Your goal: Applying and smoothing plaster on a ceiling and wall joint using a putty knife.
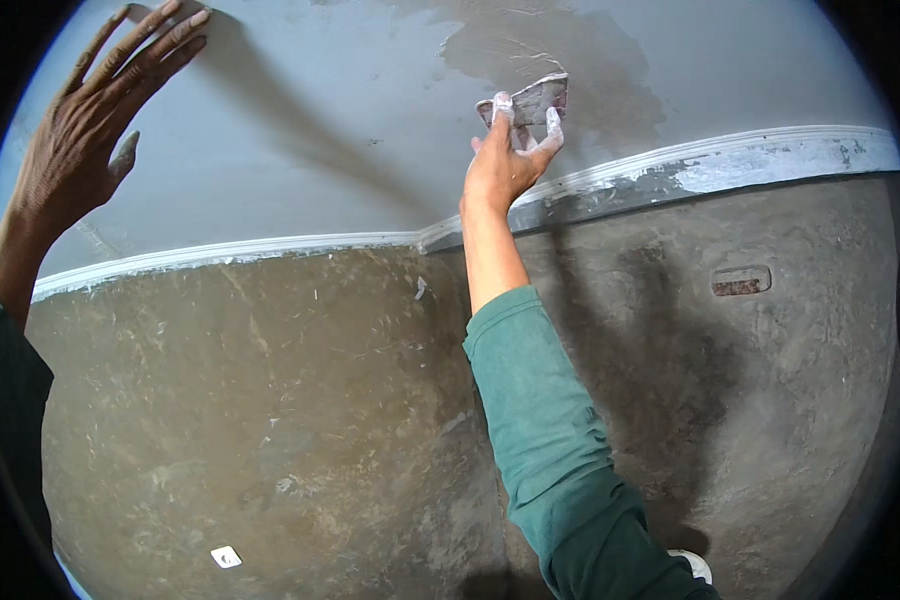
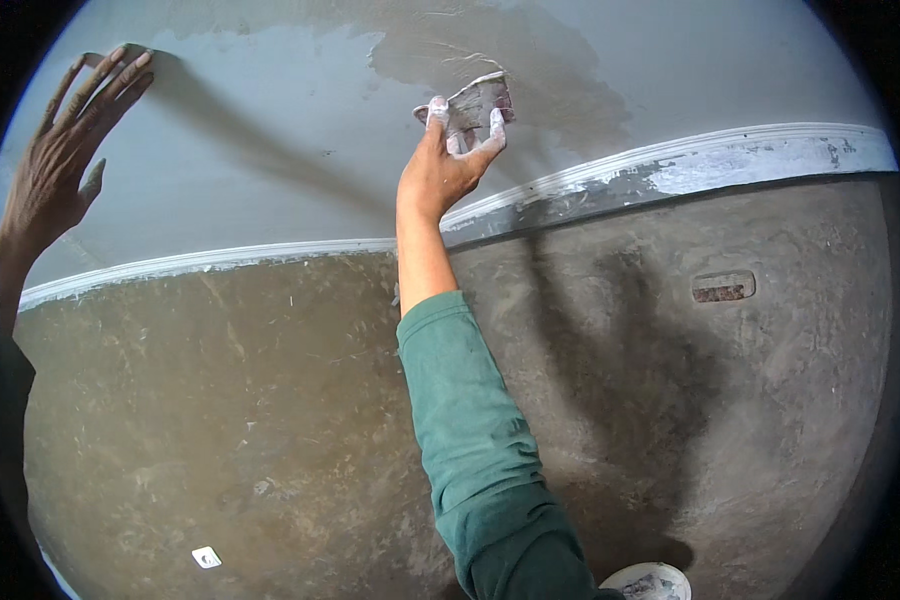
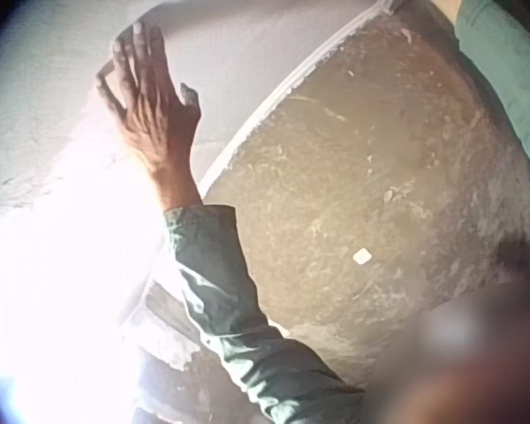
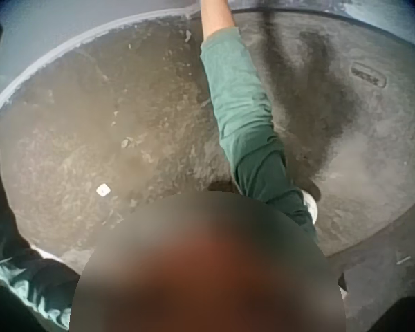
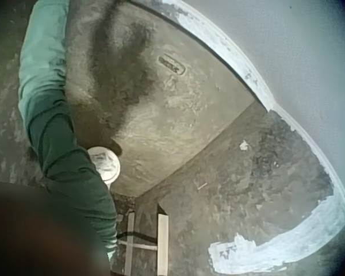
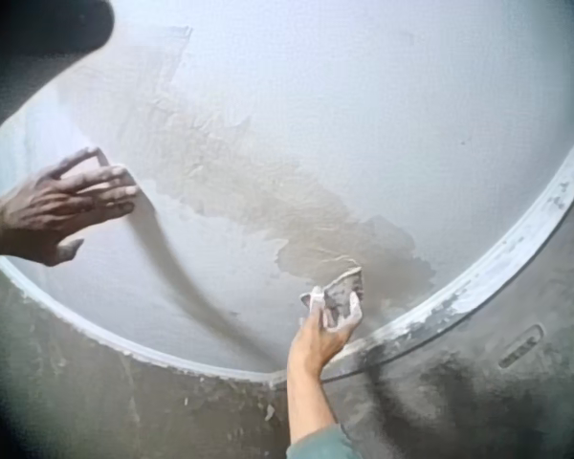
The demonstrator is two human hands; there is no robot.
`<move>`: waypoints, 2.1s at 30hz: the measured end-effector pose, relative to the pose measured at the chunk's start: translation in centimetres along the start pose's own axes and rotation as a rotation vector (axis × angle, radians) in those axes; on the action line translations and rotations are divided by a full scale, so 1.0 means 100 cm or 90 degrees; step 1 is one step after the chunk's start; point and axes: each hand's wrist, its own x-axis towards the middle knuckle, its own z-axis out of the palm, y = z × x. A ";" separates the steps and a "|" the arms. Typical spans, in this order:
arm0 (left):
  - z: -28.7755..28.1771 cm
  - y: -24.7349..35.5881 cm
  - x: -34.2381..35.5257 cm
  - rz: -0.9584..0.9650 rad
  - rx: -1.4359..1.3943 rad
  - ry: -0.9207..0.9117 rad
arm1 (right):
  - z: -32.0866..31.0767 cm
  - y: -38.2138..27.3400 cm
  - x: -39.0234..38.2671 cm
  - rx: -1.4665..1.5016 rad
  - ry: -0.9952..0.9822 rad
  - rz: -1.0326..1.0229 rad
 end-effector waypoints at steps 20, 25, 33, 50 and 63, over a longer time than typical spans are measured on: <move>-0.124 0.088 0.075 -0.021 0.012 -0.033 | -0.026 -0.027 -0.038 0.009 -0.154 0.280; -0.117 0.076 0.068 -0.024 0.016 -0.038 | -0.034 -0.028 0.022 0.152 -0.146 0.425; -0.119 0.071 0.062 -0.035 0.023 -0.050 | -0.009 -0.057 0.022 0.204 -0.159 0.489; -0.089 0.063 0.041 -0.053 0.030 -0.088 | -0.004 -0.108 -0.099 0.080 -0.429 0.205; -0.082 0.058 0.040 -0.036 0.028 -0.068 | -0.040 -0.043 0.045 0.106 -0.161 0.483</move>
